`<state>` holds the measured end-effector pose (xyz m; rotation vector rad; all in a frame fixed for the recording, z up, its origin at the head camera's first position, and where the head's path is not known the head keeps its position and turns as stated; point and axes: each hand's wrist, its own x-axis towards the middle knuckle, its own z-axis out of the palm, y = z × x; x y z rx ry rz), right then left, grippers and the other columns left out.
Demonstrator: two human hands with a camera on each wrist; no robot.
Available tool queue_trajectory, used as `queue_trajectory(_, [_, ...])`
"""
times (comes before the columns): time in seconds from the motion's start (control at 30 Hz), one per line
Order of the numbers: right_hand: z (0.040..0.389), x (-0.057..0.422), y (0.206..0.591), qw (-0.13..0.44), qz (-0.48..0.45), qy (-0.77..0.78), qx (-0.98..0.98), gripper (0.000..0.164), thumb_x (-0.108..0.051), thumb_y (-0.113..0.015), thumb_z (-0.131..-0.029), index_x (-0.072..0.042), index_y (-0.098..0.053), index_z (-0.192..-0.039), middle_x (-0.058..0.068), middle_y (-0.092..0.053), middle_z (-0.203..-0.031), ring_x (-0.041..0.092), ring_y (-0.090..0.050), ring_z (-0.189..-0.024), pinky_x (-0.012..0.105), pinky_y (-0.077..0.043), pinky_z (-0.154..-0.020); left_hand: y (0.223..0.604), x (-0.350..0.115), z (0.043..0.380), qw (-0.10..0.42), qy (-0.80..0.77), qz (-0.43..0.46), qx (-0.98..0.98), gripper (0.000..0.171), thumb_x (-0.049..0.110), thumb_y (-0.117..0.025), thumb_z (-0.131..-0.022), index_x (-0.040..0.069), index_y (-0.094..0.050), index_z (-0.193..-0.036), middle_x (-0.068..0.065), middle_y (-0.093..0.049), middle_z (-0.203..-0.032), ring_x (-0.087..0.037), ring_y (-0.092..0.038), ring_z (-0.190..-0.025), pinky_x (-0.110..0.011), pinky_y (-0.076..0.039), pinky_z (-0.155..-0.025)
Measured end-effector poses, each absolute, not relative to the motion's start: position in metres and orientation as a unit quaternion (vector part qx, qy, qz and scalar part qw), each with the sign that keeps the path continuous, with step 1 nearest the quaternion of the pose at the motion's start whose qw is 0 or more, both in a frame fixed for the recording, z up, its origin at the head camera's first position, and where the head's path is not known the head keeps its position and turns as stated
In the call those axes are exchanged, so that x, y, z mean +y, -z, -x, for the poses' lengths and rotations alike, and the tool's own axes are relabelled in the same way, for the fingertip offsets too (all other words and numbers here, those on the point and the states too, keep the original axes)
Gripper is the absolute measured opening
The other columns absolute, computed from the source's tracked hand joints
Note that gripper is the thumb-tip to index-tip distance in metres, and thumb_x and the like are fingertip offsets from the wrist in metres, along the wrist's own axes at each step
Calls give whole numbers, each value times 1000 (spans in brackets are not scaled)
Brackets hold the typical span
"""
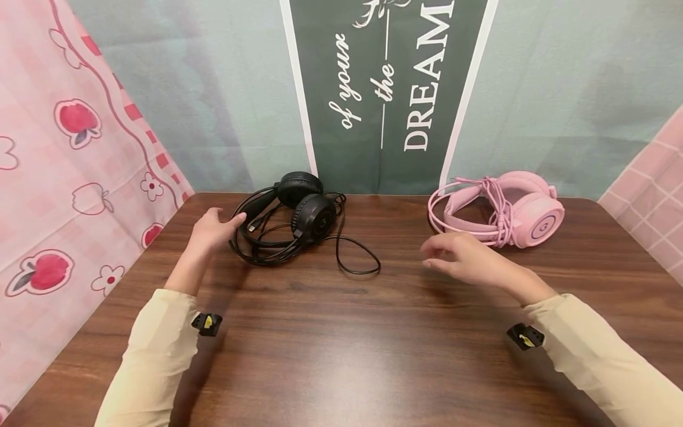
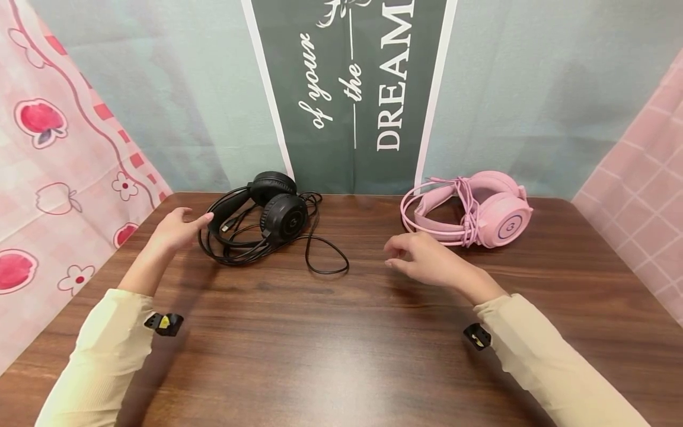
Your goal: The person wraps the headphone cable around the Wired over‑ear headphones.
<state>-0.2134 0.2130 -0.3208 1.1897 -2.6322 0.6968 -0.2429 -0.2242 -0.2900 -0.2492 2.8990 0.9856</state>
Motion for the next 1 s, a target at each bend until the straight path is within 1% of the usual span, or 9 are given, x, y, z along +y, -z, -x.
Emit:
queue_trajectory(0.13, [210, 209, 319, 79, -409, -230, -879, 11, -6, -68, -79, -4, -65, -90, 1, -64, -84, 12, -58, -73, 33, -50, -65, 294, -228, 250, 57, -296, 82, 950, 87, 56, -29, -92, -17, -12, -136, -39, -21, -135, -49, -21, -126, -54, -25, -103])
queue_trajectory(0.23, [208, 207, 318, 75, -415, -232, -877, 11, -5, -68, -79, -5, -65, -89, 0, -64, -84, 11, -58, -73, 33, -50, -64, 298, -227, 254, 74, -275, 88, 955, 95, 63, -22, -90, -19, -8, -135, -43, -21, -133, -52, -24, -123, -54, -29, -100])
queue_trajectory(0.33, [205, 205, 318, 67, -418, -232, -876, 10, -5, -68, -79, -5, -65, -89, -1, -64, -83, 7, -57, -72, 32, -50, -63, 303, -224, 259, 88, -264, 108, 954, 102, 69, -23, -86, -20, -8, -134, -46, -19, -130, -53, -36, -113, -50, -45, -86])
queue_trajectory(0.43, [203, 203, 319, 59, -418, -231, -877, 11, -6, -68, -80, -5, -65, -90, 0, -64, -83, 6, -56, -72, 31, -50, -63, 306, -222, 263, 103, -258, 121, 953, 106, 72, -25, -84, -21, -10, -132, -47, -17, -129, -51, -43, -104, -43, -53, -66])
queue_trajectory(0.47, [202, 202, 319, 59, -417, -230, -877, 11, -7, -68, -80, -4, -65, -90, 0, -64, -84, 7, -57, -73, 31, -51, -63, 306, -222, 264, 107, -256, 120, 953, 105, 72, -25, -84, -21, -13, -132, -47, -18, -129, -50, -45, -101, -41, -54, -61])
queue_trajectory(0.57, [201, 199, 321, 59, -420, -229, -876, 14, -6, -68, -79, -2, -65, -91, 2, -64, -85, 10, -59, -74, 32, -51, -66, 309, -221, 268, 121, -266, 113, 950, 102, 69, -25, -86, -21, -20, -131, -44, -24, -129, -46, -53, -95, -38, -54, -60])
queue_trajectory(0.7, [200, 195, 323, 56, -429, -238, -870, 15, -6, -68, -79, -1, -65, -93, 4, -65, -87, 13, -59, -76, 34, -51, -67, 312, -221, 272, 128, -301, 122, 937, 97, 68, -28, -86, -18, -28, -131, -39, -30, -130, -35, -64, -73, -37, -56, -58])
queue_trajectory(0.83, [198, 190, 323, 39, -414, -269, -869, 16, -8, -67, -82, -4, -64, -96, 1, -64, -88, 10, -58, -77, 33, -51, -67, 317, -219, 274, 118, -306, 140, 934, 97, 68, -33, -85, -17, -28, -131, -38, -32, -129, -34, -62, -71, -36, -55, -55])
queue_trajectory(1.0, [196, 188, 322, -9, -357, -330, -874, 18, -14, -66, -84, -8, -64, -101, -4, -64, -88, 8, -58, -78, 30, -51, -68, 322, -217, 274, 94, -293, 159, 938, 86, 56, -47, -87, -16, -25, -129, -39, -34, -123, -34, -61, -69, -35, -55, -52])
